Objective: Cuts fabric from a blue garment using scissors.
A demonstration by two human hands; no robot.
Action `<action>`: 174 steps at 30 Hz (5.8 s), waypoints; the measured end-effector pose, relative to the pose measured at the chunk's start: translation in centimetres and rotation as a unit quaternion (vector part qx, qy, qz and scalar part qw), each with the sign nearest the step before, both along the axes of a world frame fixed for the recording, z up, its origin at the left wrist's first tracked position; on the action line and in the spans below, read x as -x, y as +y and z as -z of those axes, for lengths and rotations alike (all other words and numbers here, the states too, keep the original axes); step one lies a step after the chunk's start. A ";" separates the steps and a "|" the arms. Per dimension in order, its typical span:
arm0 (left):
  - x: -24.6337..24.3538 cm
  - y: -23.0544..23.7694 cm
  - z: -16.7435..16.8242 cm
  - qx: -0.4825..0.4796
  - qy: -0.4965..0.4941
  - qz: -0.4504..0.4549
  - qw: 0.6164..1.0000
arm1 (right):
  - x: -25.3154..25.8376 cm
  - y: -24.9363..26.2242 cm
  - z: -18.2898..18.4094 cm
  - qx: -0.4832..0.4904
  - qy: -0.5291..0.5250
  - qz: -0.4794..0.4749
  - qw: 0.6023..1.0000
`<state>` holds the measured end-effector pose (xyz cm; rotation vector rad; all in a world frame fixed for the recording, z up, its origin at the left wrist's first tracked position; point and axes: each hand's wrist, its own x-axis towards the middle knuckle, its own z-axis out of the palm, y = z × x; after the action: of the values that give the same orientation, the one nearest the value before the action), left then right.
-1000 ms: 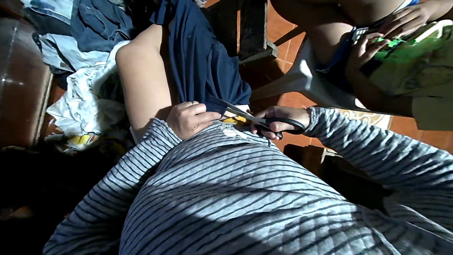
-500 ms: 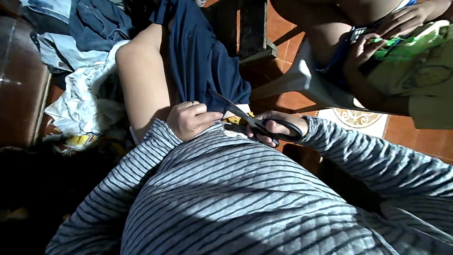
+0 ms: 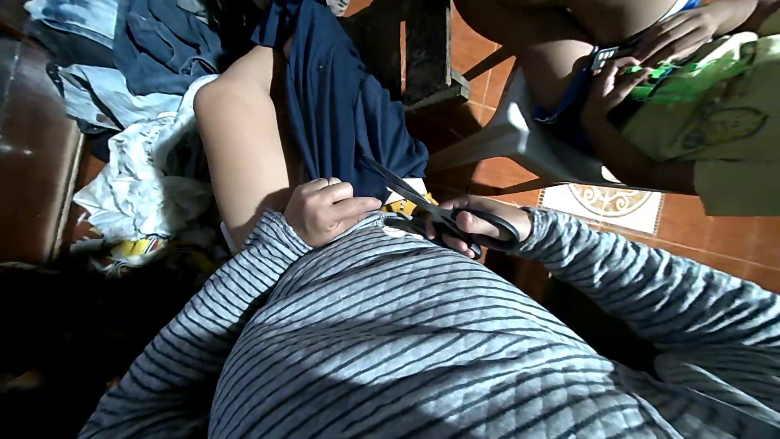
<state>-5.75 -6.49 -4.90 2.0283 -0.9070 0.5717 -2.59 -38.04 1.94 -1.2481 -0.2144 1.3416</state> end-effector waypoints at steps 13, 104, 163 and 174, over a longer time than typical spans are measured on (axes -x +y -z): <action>0.1 0.0 0.4 -0.005 0.012 -0.021 1.000 | 1.3 1.5 -1.3 0.080 0.015 0.076 0.994; -4.7 -1.0 1.5 -0.013 0.006 -0.013 1.000 | 3.0 7.0 -0.5 -0.029 0.147 0.300 0.942; -0.8 0.6 0.6 0.083 0.021 0.030 0.996 | 1.4 11.6 0.5 -0.105 0.157 0.290 0.938; -0.6 0.6 0.4 0.087 0.014 0.041 0.995 | 0.9 12.0 1.0 -0.116 0.178 0.291 0.933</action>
<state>-5.11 -5.91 -5.32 1.8299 -0.8886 0.5561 -3.54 -26.06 0.90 -0.7626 0.2356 0.9620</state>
